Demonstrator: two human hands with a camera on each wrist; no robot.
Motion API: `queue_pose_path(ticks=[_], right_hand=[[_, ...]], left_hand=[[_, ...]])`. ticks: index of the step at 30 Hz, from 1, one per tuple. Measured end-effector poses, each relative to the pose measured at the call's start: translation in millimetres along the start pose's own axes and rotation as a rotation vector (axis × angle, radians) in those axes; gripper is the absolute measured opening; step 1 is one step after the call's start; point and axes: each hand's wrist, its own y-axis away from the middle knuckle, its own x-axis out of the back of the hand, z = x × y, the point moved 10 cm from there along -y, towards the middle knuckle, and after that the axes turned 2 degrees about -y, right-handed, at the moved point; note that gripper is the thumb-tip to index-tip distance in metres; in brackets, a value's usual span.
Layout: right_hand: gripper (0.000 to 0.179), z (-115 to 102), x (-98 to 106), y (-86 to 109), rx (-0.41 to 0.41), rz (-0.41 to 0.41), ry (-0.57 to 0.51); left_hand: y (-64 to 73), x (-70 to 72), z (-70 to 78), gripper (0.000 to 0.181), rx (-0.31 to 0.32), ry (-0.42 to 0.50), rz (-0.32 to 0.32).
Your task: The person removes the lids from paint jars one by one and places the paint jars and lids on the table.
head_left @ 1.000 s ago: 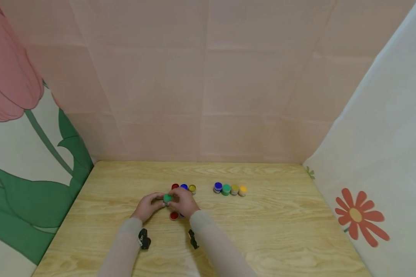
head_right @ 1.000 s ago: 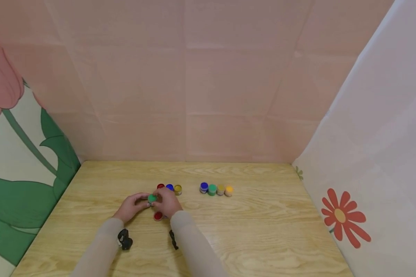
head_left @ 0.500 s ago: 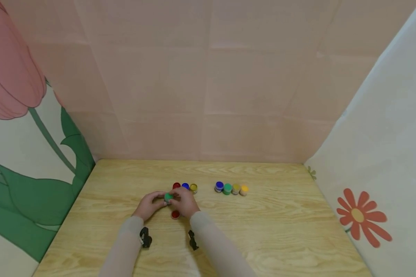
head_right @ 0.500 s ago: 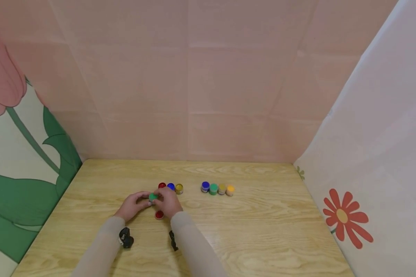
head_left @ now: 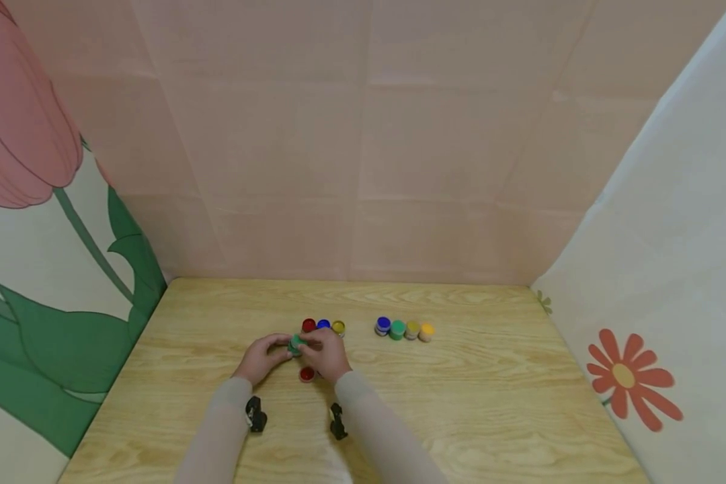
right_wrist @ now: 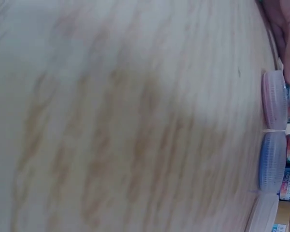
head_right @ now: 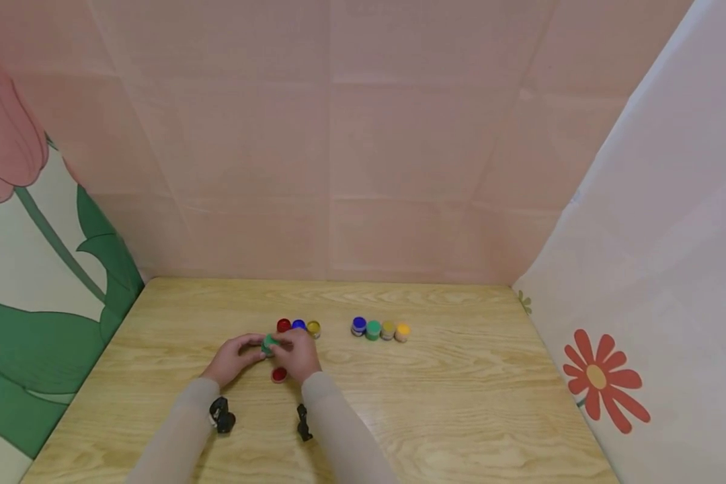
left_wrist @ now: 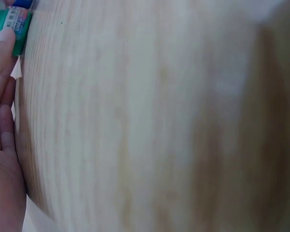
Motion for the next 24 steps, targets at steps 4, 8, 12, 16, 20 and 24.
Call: queue_pose_path(ticks=[4, 8, 12, 16, 20, 24], right_hand=[[0.021, 0, -1, -0.1, 0.037, -0.004, 0.066], [0.023, -3, -4, -1.0, 0.068, -0.016, 0.103], [0.023, -6, -6, -2.3, 0.072, -0.023, 0.113], [0.022, -5, -7, -3.2, 0.032, -0.037, 0.092], [0.022, -6, -8, -3.6, 0.034, -0.043, 0.087], [0.020, -11, -7, -3.3, 0.061, -0.038, 0.089]], left_hand=[[-0.1, 0.6, -1.1, 0.032, -0.002, -0.010, 0.014], [0.4, 1.2, -0.3, 0.032, -0.011, -0.026, 0.025], [0.5, 1.3, -0.4, 0.032, -0.015, -0.026, 0.028], [-0.4, 0.5, -0.7, 0.032, -0.008, -0.013, 0.018], [-0.8, 0.1, 0.1, 0.033, -0.010, -0.010, 0.012], [-1.0, -0.1, -0.8, 0.033, -0.001, -0.004, 0.008]])
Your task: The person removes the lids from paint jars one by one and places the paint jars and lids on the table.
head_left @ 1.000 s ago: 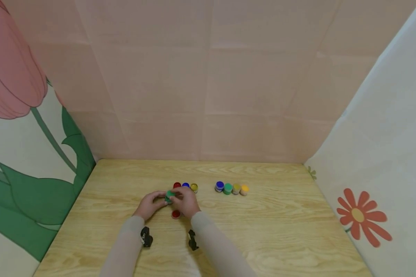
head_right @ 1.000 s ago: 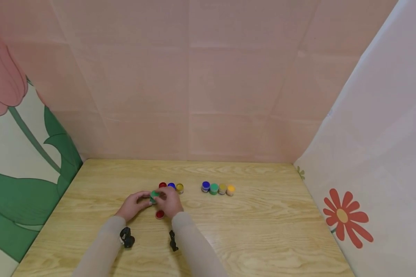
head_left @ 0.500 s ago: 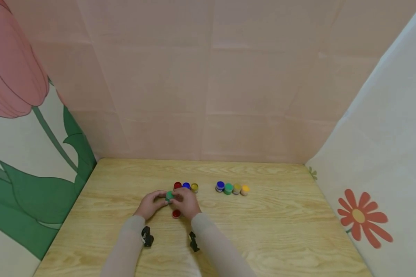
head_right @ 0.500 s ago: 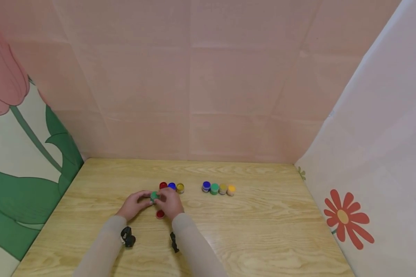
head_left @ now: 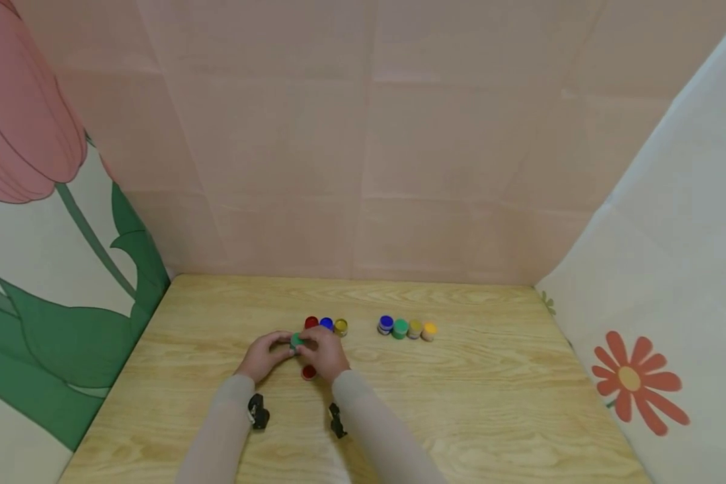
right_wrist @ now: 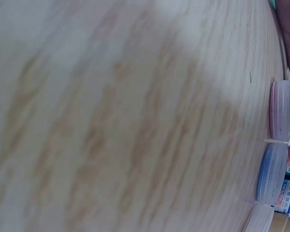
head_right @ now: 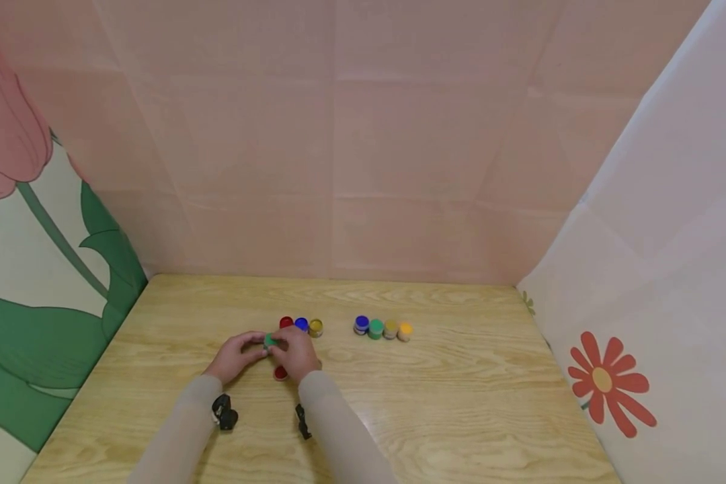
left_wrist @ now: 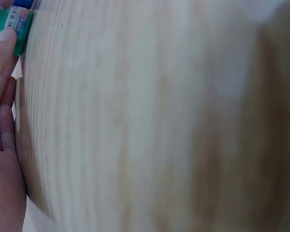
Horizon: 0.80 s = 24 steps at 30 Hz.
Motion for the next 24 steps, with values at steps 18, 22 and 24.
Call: queue_pose_path(ticks=[18, 22, 24], right_hand=[[0.024, 8, 17, 1.5, -0.058, 0.082, 0.086], [0.020, 5, 14, 1.7, -0.041, 0.026, 0.129], [0.019, 3, 10, 2.3, -0.036, -0.023, 0.152]], left_hand=[[-0.1, 7.3, 0.0, 0.036, -0.005, 0.006, 0.149], [-3.1, 8.9, -6.2, 0.036, 0.027, 0.011, 0.192], [-4.8, 9.6, -7.0, 0.036, 0.039, 0.029, 0.211]])
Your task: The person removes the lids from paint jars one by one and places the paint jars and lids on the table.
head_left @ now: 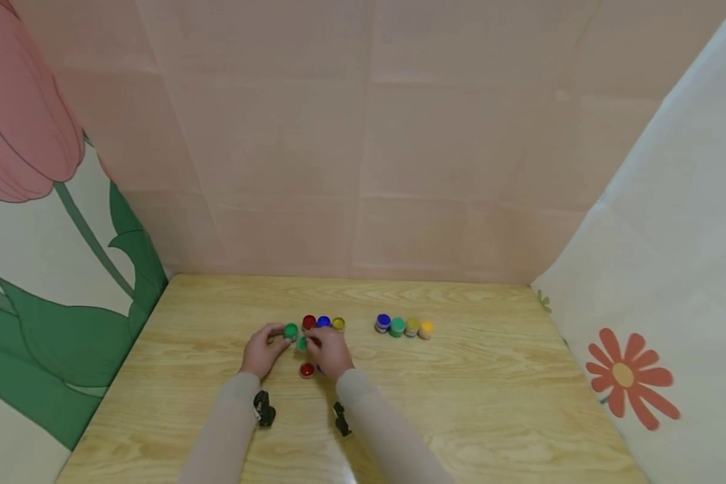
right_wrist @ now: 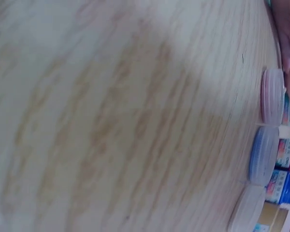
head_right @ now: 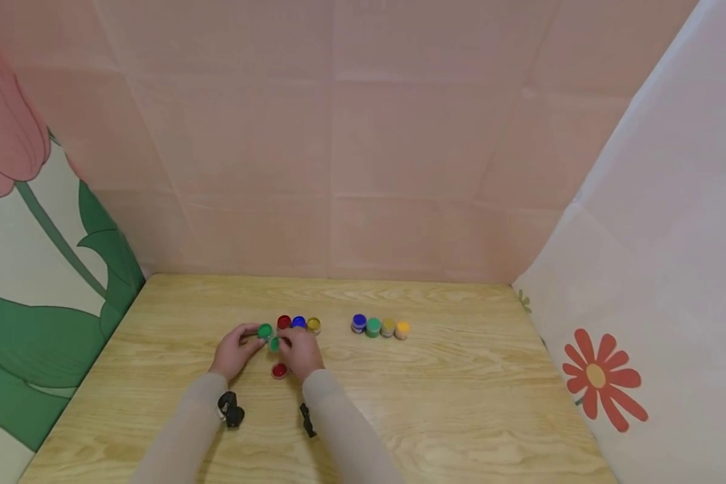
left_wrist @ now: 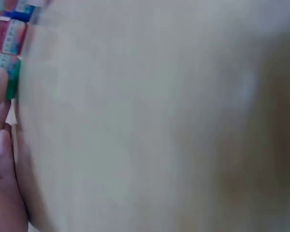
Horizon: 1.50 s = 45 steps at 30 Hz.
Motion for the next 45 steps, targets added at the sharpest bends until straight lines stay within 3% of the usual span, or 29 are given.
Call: queue_pose_path(ticks=[4, 9, 16, 19, 27, 31, 38, 45], right_hand=[[0.015, -11, -9, 1.8, 0.041, -0.093, 0.046], [0.009, -27, -13, 4.5, 0.126, -0.132, 0.103], [0.010, -55, -28, 16.3, 0.385, -0.197, 0.284], [0.010, -60, -36, 21.2, 0.457, -0.233, 0.361], [0.010, -59, -48, 23.3, 0.463, -0.297, 0.484], [0.011, -57, -51, 24.2, 0.471, -0.292, 0.521], [0.010, -57, -51, 25.6, 0.472, -0.248, 0.541], [0.011, -56, -52, 24.9, 0.434, -0.268, 0.528]], left_hand=[[-2.7, 0.5, 2.1, 0.036, 0.012, 0.020, 0.030], [-6.4, -1.3, 6.1, 0.035, 0.014, 0.007, 0.046], [-12.2, -0.5, 5.7, 0.033, 0.028, -0.045, 0.098], [-13.4, -0.9, 5.1, 0.033, 0.046, -0.061, 0.095], [-12.2, -1.0, 9.2, 0.032, 0.071, -0.043, 0.066], [-13.0, -1.8, 10.3, 0.035, 0.069, -0.071, 0.055], [-14.4, -2.5, 16.6, 0.039, -0.008, -0.147, 0.054], [-14.1, -3.9, 12.7, 0.040, -0.005, -0.150, 0.043]])
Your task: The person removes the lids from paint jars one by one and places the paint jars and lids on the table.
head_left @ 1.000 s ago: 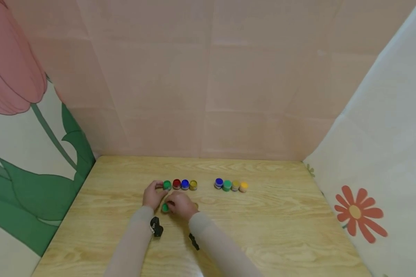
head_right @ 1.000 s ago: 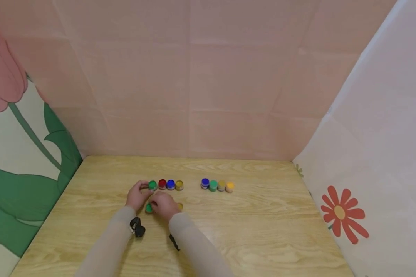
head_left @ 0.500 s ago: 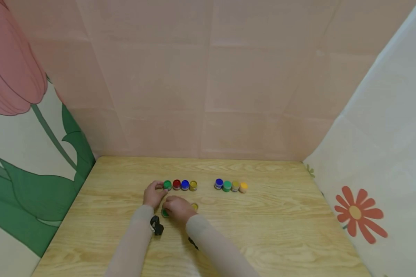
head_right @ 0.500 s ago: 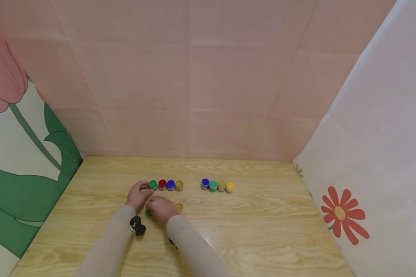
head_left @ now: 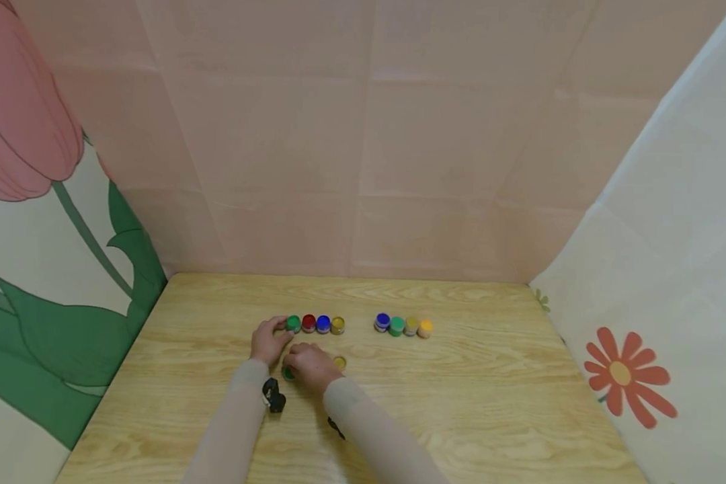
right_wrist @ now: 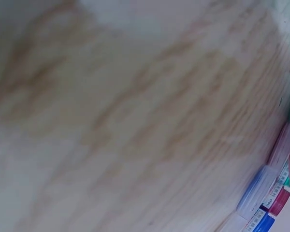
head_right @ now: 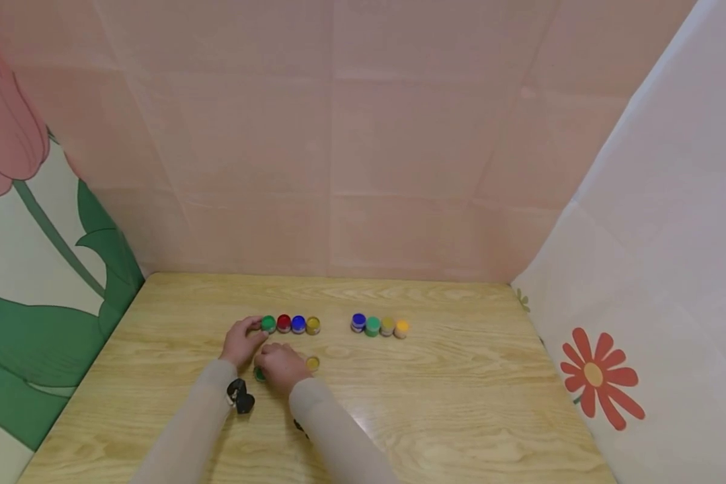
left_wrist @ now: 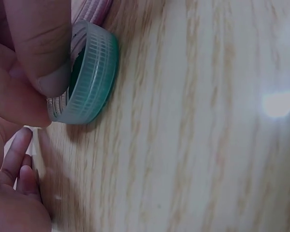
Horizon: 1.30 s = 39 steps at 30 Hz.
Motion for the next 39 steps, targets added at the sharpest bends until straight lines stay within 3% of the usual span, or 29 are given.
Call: queue_pose_path(ticks=[6, 11, 16, 20, 22, 26, 29, 35, 39], right_hand=[[0.010, -2, 2, 2.1, 0.061, 0.042, -0.020], [0.011, 1, 11, 6.6, 0.088, 0.107, -0.101], [0.011, 19, 25, 21.6, -0.027, 0.141, -0.188], [0.014, 50, 30, 42.1, -0.174, 0.145, -0.230], [0.015, 70, 32, 55.9, -0.255, 0.165, -0.275], [0.020, 114, 38, 87.0, -0.404, 0.266, -0.353], [0.023, 142, 43, 107.8, -0.498, 0.373, -0.406], [0.028, 173, 53, 130.8, -0.648, 0.495, -0.488], [0.031, 187, 68, 131.6, -0.695, 0.494, -0.393]], left_hand=[[5.5, 2.4, 9.2, 0.043, 0.005, 0.002, -0.002], [8.9, 2.5, 11.3, 0.045, 0.008, 0.037, -0.011], [12.3, -0.3, 4.8, 0.044, -0.026, 0.020, 0.025], [21.4, 3.9, 5.2, 0.042, -0.035, 0.007, 0.137], [27.0, 7.5, 9.2, 0.039, -0.009, 0.012, 0.211], [36.7, 12.7, 34.0, 0.029, 0.002, 0.055, 0.352], [43.1, 7.2, 62.4, 0.023, -0.075, 0.118, 0.390], [56.1, -27.2, 118.5, 0.020, -0.303, 0.220, 0.274], [49.9, -61.6, 141.1, 0.023, -0.311, 0.280, 0.125]])
